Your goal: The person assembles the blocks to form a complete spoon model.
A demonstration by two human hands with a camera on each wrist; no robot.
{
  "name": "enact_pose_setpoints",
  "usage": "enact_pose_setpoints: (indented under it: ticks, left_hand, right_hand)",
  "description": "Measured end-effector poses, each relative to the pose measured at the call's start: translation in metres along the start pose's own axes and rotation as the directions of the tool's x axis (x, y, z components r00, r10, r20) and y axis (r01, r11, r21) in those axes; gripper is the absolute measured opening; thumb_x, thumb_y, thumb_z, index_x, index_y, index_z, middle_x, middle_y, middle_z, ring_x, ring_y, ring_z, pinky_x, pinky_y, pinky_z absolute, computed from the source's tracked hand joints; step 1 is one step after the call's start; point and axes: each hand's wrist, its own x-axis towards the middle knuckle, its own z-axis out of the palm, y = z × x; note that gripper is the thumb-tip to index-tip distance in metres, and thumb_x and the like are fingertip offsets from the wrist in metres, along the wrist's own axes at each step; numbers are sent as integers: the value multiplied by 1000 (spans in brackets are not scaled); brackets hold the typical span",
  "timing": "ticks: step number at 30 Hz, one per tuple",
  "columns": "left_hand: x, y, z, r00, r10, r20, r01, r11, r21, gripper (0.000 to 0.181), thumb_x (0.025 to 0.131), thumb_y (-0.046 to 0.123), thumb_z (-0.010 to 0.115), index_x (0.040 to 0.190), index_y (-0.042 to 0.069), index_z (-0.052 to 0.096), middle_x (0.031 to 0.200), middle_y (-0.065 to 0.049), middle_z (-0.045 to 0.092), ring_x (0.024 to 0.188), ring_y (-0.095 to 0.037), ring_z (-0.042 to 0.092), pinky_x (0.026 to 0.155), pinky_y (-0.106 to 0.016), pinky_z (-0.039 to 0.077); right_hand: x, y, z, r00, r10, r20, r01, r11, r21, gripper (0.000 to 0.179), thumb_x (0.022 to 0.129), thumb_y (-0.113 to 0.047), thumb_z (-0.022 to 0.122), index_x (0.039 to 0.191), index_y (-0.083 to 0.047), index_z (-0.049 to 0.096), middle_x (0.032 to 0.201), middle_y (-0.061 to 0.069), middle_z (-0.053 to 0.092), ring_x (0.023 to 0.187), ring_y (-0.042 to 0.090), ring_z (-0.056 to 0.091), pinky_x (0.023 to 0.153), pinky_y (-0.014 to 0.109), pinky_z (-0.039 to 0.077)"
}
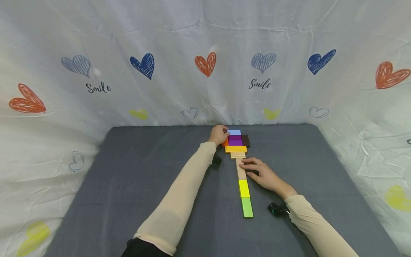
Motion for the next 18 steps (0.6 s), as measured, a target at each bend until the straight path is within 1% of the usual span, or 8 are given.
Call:
enact_pose_setpoints:
  ticks: [4, 5, 6, 9, 11, 14, 16, 18]
  left_hand:
    - [-2, 1, -12, 1000, -12, 21, 12, 1000, 16, 35, 100, 25, 58, 128, 5, 65, 125, -10, 68, 114, -23, 65, 99, -31, 52]
    - [-6, 4, -18, 998, -43, 45, 42, 999, 22, 37, 101, 23, 56, 132, 3, 61, 131, -12, 65, 120, -25, 62, 105, -35, 49]
    - [-8, 3, -22, 998, -47, 47, 46, 999, 23, 38, 102, 23, 54, 133, 3, 60, 133, -13, 64, 122, -27, 61, 106, -36, 49]
    - [-16, -2, -34, 999, -21, 44, 19, 999, 42, 37, 102, 22, 54, 132, 1, 60, 132, -15, 64, 121, -28, 61, 104, -38, 49]
    - [-22, -9, -42, 999, 9, 51, -11, 999, 30, 36, 101, 21, 54, 131, 1, 60, 131, -16, 64, 119, -29, 61, 103, -39, 50]
    - [-33, -21, -56, 995, 82, 65, -83, 996, 13, 35, 101, 20, 55, 130, 2, 60, 127, -16, 64, 117, -29, 61, 102, -40, 51]
    - [-43, -31, -66, 987, 140, 78, -142, 990, 12, 35, 101, 19, 55, 130, 1, 60, 124, -17, 65, 114, -30, 61, 100, -41, 51]
    - [-55, -42, -77, 973, 216, 87, -221, 974, 55, 35, 100, 19, 56, 130, 2, 60, 122, -16, 66, 112, -29, 62, 98, -42, 50]
  right_hand:
    - [2, 0, 0, 1000, 3, 10, -3, 1000, -2, 41, 96, -8, 63, 136, -15, 62, 140, 7, 56, 133, 32, 50, 109, 54, 42]
    - [2, 0, 0, 1000, 6, 15, -6, 1000, -7, 41, 96, -8, 63, 136, -16, 62, 140, 7, 56, 133, 31, 50, 109, 54, 42]
    - [3, 0, 0, 1000, 5, 19, -5, 1000, -11, 41, 96, -8, 63, 137, -16, 61, 140, 7, 56, 133, 31, 50, 109, 54, 42]
    - [4, 0, 0, 1000, 10, 25, -10, 1000, -27, 42, 96, -8, 63, 136, -17, 62, 140, 6, 56, 132, 31, 51, 109, 54, 43]
    - [5, -1, -1, 999, 15, 30, -14, 999, -42, 41, 96, -9, 63, 136, -17, 62, 140, 7, 56, 131, 31, 52, 109, 54, 43]
    - [6, -2, -3, 999, 24, 43, -22, 998, -64, 39, 96, -10, 63, 135, -17, 63, 141, 7, 54, 131, 31, 52, 108, 55, 44]
    - [5, -3, -6, 998, 34, 52, -31, 998, -64, 39, 97, -13, 62, 135, -17, 63, 143, 8, 52, 133, 32, 50, 107, 55, 44]
    - [5, -3, -9, 998, 45, 51, -42, 997, -64, 40, 98, -15, 62, 137, -17, 61, 146, 8, 49, 135, 33, 49, 107, 56, 44]
